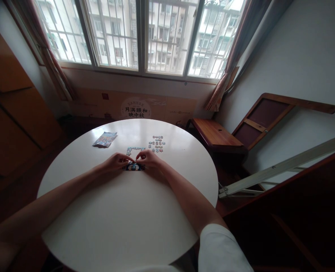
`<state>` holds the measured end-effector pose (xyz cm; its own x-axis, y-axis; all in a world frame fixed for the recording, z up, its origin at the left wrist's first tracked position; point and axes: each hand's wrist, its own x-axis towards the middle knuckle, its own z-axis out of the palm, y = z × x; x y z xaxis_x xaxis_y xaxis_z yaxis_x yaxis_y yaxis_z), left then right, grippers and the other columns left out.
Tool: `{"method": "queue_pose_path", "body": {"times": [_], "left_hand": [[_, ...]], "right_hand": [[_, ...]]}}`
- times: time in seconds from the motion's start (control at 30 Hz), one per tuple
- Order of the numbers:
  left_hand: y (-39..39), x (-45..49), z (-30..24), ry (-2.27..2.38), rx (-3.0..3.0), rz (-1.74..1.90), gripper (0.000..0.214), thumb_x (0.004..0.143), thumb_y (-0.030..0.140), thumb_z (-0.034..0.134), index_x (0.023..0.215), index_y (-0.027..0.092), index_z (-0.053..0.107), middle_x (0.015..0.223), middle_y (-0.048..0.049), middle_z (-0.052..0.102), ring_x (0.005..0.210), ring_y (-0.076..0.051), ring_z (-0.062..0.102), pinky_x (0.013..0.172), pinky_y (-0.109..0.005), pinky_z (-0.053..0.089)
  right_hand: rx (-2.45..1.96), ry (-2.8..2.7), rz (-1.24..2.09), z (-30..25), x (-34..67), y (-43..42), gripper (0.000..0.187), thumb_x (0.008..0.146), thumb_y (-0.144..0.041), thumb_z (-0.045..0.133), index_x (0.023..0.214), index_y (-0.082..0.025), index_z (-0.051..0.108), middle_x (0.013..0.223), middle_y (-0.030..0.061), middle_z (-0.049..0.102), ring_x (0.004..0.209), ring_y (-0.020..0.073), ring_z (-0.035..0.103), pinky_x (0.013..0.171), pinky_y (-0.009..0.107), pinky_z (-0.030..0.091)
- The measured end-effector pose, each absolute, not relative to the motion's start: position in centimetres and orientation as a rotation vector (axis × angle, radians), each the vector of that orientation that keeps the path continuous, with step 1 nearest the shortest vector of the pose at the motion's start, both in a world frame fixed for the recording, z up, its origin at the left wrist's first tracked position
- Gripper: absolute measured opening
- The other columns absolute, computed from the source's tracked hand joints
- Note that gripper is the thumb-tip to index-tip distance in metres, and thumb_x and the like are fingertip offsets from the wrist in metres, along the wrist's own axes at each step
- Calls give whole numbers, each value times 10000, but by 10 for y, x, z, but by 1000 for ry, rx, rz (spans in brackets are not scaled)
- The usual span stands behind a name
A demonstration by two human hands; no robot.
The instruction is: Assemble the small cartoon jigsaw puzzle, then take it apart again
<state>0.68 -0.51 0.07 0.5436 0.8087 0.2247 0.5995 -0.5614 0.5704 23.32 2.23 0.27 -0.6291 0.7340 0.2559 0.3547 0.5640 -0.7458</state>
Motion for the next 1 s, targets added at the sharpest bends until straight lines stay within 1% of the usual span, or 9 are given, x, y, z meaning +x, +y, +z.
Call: {"method": "queue_pose_path", "body": {"times": [0.13,0.27,0.47,0.6,0.7,0.8,0.93,1.0], "left_hand": [[-5,6,1,1151,2351,640,335,778,212,514,1022,141,731,513,53,402,491,-62,299,483,-179,220],[-5,6,1,1143,2348,627,335,790,231,513,1029,141,729,528,48,430,495,-61,298,486,-179,224],[-6,6,1,1151,2391,609,330,795,232,513,1033,156,729,515,53,384,494,-63,309,489,-179,227],[-6,6,1,1140,2392,616,322,796,231,506,1019,159,727,514,57,381,494,-63,308,493,-178,232],[-6,7,1,1144,2375,665,296,787,232,505,961,134,723,511,58,382,496,-64,313,496,-176,242],[-7,8,0,1162,2358,711,235,765,218,505,853,123,702,527,54,413,504,-64,333,502,-172,259],[-4,7,-3,1188,2353,730,185,727,184,496,774,122,663,550,46,466,521,-68,377,517,-173,283],[-2,7,-5,1181,2355,729,181,721,181,488,757,122,655,560,41,486,531,-72,397,525,-176,291]], "right_hand": [[-895,-2246,909,2,233,22,260,735,-368,679,807,-120,706,570,-50,408,540,76,365,508,213,269],[-915,-2249,881,-2,232,24,246,744,-358,669,800,-121,703,584,-46,423,551,76,382,520,210,283],[-934,-2246,886,-3,231,24,235,742,-351,667,802,-127,698,584,-45,446,548,73,388,518,204,282],[-944,-2244,886,-1,231,22,231,742,-345,662,802,-124,694,579,-46,444,544,70,384,518,201,278],[-955,-2237,871,-1,231,21,214,757,-328,640,805,-125,689,566,-54,425,534,67,364,516,199,271],[-975,-2220,842,-2,230,21,179,767,-285,618,810,-126,687,552,-61,410,529,64,351,525,198,275],[-974,-2215,818,-1,230,19,140,763,-181,583,829,-126,693,553,-63,406,532,66,356,546,204,296],[-935,-2218,765,0,230,19,171,754,-122,559,842,-138,703,604,-47,439,564,74,384,575,206,325]]}}
